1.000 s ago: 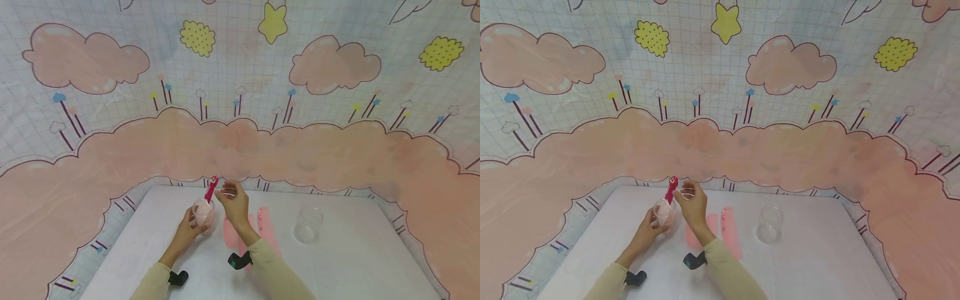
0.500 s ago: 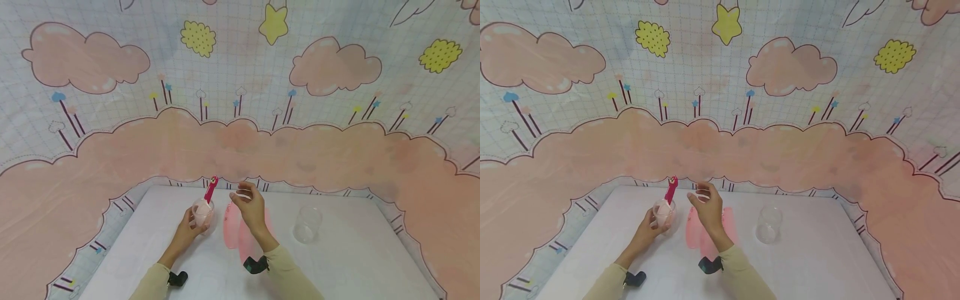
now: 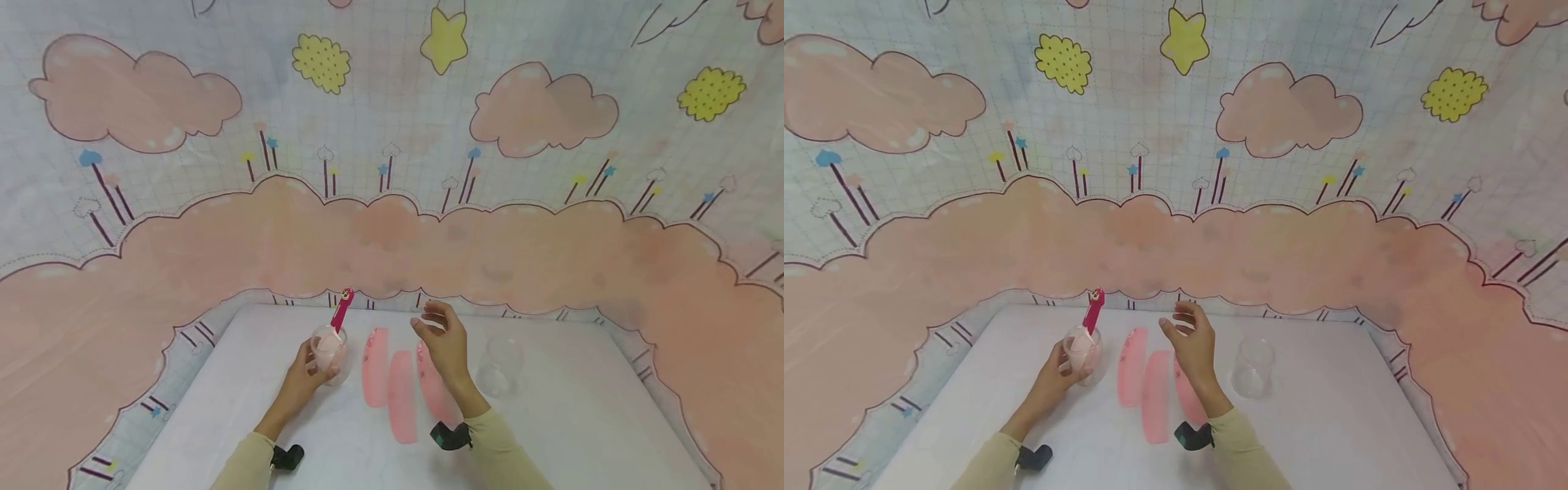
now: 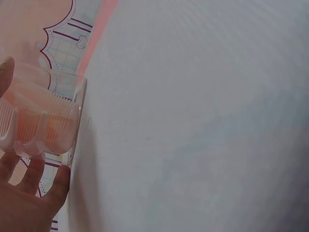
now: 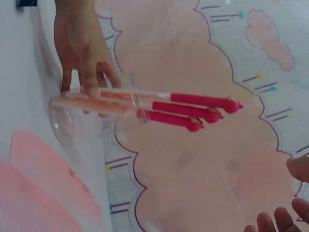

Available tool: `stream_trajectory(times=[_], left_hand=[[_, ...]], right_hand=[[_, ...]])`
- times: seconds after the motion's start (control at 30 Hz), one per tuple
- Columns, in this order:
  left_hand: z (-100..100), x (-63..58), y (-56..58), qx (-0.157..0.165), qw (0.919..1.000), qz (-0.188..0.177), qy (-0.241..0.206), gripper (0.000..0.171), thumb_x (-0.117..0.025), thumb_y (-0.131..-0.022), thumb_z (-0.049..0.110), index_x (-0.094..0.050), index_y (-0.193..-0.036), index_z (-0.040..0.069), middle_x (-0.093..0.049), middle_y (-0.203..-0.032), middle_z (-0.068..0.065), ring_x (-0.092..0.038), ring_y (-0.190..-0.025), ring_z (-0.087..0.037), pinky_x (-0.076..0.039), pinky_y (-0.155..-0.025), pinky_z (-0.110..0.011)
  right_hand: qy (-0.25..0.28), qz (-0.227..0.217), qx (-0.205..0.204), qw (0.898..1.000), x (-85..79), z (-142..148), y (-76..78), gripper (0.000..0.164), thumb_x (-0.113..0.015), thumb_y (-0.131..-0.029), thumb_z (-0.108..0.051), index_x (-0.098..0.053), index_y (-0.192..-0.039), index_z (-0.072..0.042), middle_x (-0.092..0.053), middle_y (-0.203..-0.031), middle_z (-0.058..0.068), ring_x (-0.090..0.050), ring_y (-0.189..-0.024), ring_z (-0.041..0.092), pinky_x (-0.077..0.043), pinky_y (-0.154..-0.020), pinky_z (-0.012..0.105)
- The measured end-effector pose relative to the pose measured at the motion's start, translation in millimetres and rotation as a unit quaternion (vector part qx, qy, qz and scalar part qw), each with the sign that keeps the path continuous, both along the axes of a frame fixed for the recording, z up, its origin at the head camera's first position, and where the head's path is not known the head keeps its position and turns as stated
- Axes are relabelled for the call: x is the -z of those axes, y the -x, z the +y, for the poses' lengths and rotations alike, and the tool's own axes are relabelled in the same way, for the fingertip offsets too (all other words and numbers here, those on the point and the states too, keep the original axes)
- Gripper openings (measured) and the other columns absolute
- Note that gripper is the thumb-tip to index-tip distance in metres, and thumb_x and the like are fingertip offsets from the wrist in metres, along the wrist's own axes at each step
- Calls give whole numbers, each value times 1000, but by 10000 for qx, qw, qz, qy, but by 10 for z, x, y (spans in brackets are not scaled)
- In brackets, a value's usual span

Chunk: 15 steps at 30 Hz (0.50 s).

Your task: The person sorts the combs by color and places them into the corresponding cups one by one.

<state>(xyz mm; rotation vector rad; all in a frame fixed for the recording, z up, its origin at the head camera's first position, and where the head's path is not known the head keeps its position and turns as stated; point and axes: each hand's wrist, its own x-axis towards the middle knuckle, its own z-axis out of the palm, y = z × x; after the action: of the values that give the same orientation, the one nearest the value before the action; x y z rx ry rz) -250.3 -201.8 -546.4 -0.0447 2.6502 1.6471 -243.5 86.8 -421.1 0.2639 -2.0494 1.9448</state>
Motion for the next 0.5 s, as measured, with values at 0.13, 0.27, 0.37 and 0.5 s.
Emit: stream_trajectory(times=[0.13, 0.27, 0.37, 0.5], left_hand=[[-13, -2, 17, 39, 10000, -12, -8, 95, -73, -85, 47, -17, -154, 14, -32, -156, -23, -42, -136, -48, -49, -102, -54], [-32, -6, 10, 51, 10000, -29, 49, 94, -73, -86, 44, -17, -155, 15, -32, -156, -23, -44, -135, -48, -48, -103, -54], [-36, -7, 13, 30, 10000, -43, 66, 92, -73, -87, 42, -16, -155, 16, -32, -156, -23, -45, -135, -48, -48, -103, -53], [-19, 3, 21, 34, 9999, -155, 7, 92, -72, -88, 40, -15, -155, 15, -30, -157, -23, -43, -136, -48, -49, -102, -53]], right_hand=[[-33, 32, 176, 9998, -60, 128, -51, 40, -73, -85, 0, -56, -121, 7, -59, -121, 20, -58, -116, 41, -55, -94, 29], [-2, -8, 405, 9992, -49, 257, -57, 39, -73, -84, 1, -57, -120, 6, -60, -118, 12, -58, -115, 41, -55, -91, 23], [-26, -4, 530, 9986, 3, 365, -7, 40, -72, -85, 0, -57, -121, 4, -59, -118, 10, -58, -115, 38, -55, -92, 22], [-167, 36, 668, 9976, 130, 549, 61, 43, -74, -85, -1, -57, -124, 0, -59, -122, 7, -59, -116, 30, -54, -95, 24]])
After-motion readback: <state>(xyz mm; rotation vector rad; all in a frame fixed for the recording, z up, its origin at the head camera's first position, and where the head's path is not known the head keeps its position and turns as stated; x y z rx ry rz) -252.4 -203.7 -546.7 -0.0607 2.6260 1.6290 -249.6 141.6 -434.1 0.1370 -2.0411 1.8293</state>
